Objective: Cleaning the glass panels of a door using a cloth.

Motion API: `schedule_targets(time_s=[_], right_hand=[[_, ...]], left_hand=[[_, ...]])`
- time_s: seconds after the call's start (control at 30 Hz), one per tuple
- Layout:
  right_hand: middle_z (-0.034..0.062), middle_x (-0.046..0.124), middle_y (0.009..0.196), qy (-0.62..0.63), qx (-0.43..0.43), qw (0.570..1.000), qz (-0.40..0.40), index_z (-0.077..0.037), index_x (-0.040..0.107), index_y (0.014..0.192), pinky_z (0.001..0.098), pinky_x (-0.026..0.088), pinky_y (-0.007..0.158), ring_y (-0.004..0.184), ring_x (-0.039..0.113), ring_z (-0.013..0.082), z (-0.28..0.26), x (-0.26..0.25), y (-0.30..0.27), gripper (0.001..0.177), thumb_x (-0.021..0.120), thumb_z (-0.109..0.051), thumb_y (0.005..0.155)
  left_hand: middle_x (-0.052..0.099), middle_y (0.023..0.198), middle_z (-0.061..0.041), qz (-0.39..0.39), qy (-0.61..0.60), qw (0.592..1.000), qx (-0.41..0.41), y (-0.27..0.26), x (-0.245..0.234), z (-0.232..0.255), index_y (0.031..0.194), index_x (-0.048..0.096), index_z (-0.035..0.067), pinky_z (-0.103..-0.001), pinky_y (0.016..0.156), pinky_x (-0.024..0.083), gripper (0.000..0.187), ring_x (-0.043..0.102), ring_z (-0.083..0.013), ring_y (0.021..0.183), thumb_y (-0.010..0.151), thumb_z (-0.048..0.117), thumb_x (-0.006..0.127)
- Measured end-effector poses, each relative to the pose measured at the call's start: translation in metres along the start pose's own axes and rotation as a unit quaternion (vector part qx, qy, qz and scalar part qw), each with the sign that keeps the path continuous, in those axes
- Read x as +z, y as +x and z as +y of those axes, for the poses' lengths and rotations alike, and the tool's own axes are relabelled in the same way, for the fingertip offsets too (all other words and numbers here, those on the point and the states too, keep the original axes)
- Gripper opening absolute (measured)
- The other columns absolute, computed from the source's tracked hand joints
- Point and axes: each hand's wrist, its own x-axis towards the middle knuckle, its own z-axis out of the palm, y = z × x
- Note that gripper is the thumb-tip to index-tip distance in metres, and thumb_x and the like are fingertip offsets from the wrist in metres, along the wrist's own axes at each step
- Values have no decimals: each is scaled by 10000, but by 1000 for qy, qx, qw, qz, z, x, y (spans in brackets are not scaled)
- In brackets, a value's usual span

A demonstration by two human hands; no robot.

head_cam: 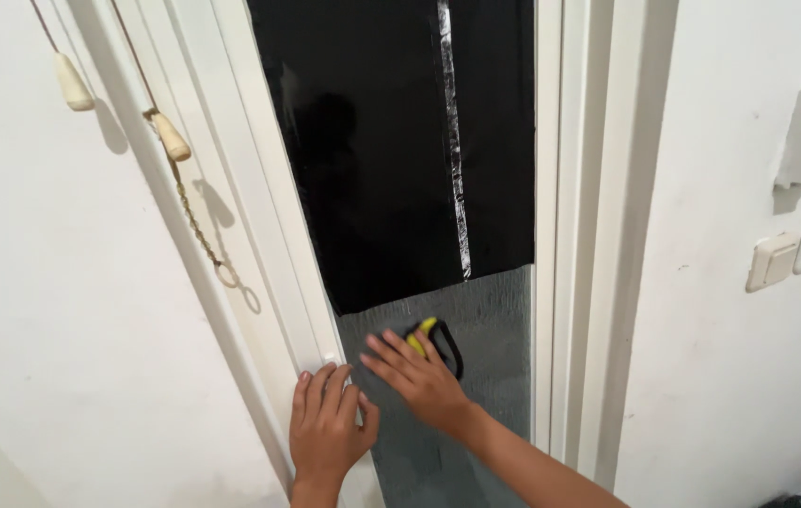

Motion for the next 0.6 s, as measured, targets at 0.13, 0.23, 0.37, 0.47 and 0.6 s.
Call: schedule_targets(time_s=[0.13,0.23,0.37,0.47,0.6], right_hand=[[53,599,1446,93,9,995,40,-111,652,1236,612,233,1271,1494,469,284,23,10,-60,448,553,113,860],[136,634,1385,108,35,973,199,-7,633,1182,630,208,1284,1468,491,318,36,-22,-43,531,381,177,753],[201,543,1482,141,78,932,326,15,548,1262,564,226,1319,1517,431,348,66,-108,54,509,345,153,816],[132,520,1567,59,65,892,443,-13,499,1443,438,304,1326,1511,440,288,106,-165,150,346,404,64,1119],[136,614,1265,-37,117,912,391,-40,614,1245,398,390,1105,1275,545,298,175,-198,259,138,562,-100,1132]], left_hand=[[721,1093,-80,16,-4,1000,2,3,3,2,753,670,78,-475,1081,416,76,641,-278,1123,776,148,652],[727,1086,-73,-1,5,1000,-6,1,3,2,732,675,74,-479,1091,415,88,645,-273,1123,770,150,652],[734,1085,-68,-4,13,1000,-6,-1,7,2,723,678,77,-469,1079,411,99,647,-270,1122,771,158,650],[735,1083,-66,11,22,1000,-5,-2,12,1,729,680,80,-463,1075,409,102,649,-262,1116,772,164,642],[739,1073,-56,0,31,1000,-6,-7,17,-3,738,696,78,-464,1072,413,108,659,-256,1107,759,171,646]])
